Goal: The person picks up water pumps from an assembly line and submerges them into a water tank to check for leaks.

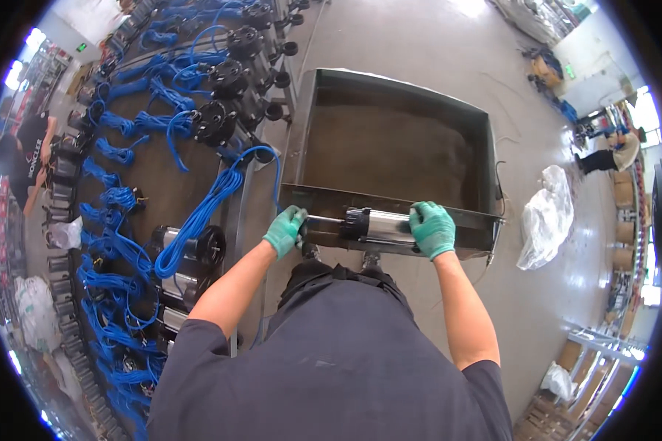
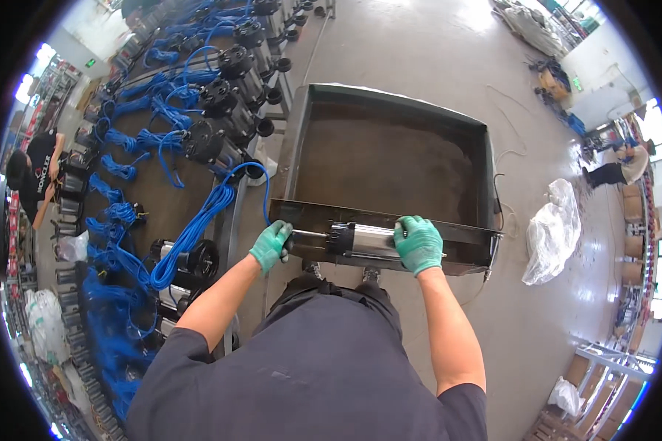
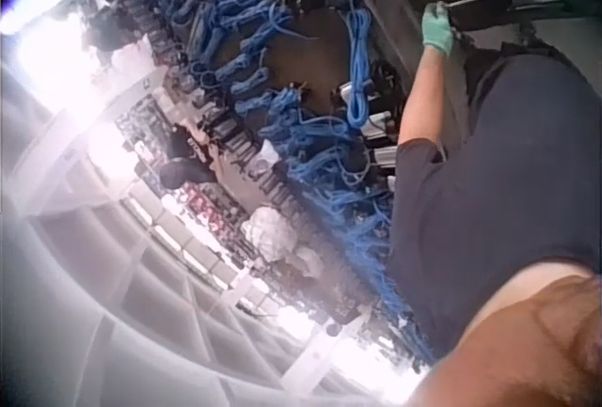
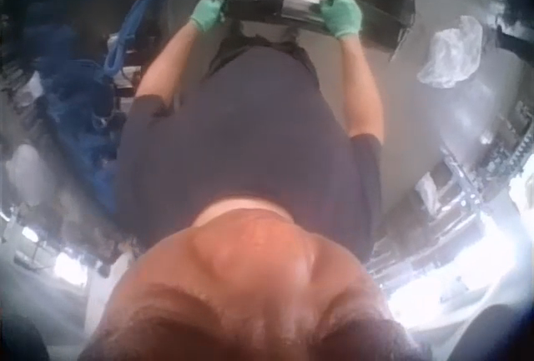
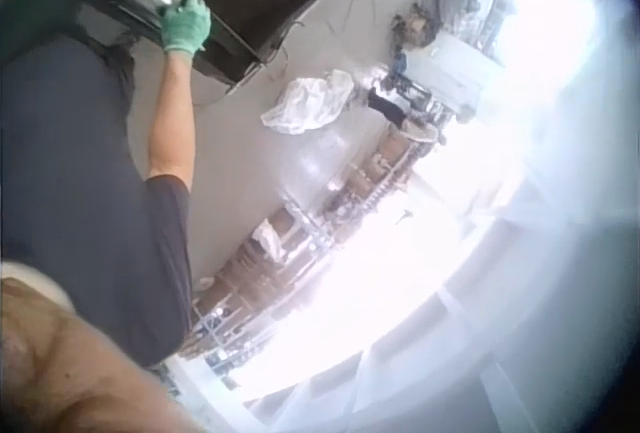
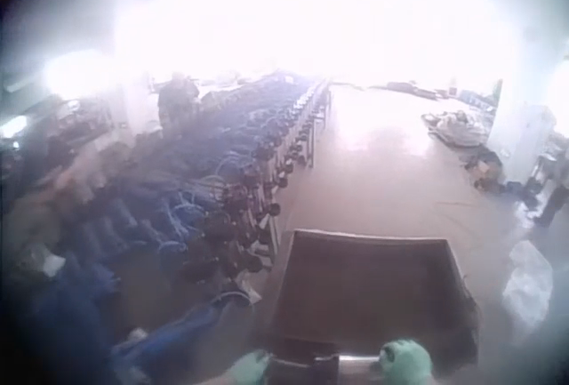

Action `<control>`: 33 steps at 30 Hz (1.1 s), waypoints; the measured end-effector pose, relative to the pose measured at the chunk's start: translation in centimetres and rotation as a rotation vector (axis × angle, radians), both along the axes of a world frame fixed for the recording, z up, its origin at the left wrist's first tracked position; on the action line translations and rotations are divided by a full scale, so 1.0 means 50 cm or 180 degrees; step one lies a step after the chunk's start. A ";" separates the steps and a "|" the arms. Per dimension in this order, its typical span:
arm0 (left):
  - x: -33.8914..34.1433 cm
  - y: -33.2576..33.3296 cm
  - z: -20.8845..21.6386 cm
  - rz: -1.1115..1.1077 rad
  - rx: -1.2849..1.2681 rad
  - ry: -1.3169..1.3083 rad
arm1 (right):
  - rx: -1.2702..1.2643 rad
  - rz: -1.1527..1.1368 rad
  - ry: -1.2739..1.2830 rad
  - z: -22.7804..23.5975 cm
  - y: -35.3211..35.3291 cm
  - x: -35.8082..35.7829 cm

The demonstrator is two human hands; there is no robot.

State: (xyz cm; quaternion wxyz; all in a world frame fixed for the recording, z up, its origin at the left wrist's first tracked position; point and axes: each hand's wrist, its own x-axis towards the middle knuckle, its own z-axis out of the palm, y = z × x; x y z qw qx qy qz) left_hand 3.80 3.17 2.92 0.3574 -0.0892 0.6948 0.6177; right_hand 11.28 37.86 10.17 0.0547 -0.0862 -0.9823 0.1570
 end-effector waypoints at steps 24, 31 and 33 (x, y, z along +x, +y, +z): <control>0.064 0.155 0.081 -0.1133 -0.1276 0.2516 | -0.0541 -0.0090 -0.2204 -0.039 0.241 0.086; 0.070 0.189 0.083 -0.1520 -0.2306 0.2366 | -0.1266 0.0472 -0.2805 -0.063 0.271 0.092; 0.064 0.189 0.083 -0.1576 -0.2424 0.2258 | -0.0502 0.0843 -0.2168 -0.085 0.264 0.106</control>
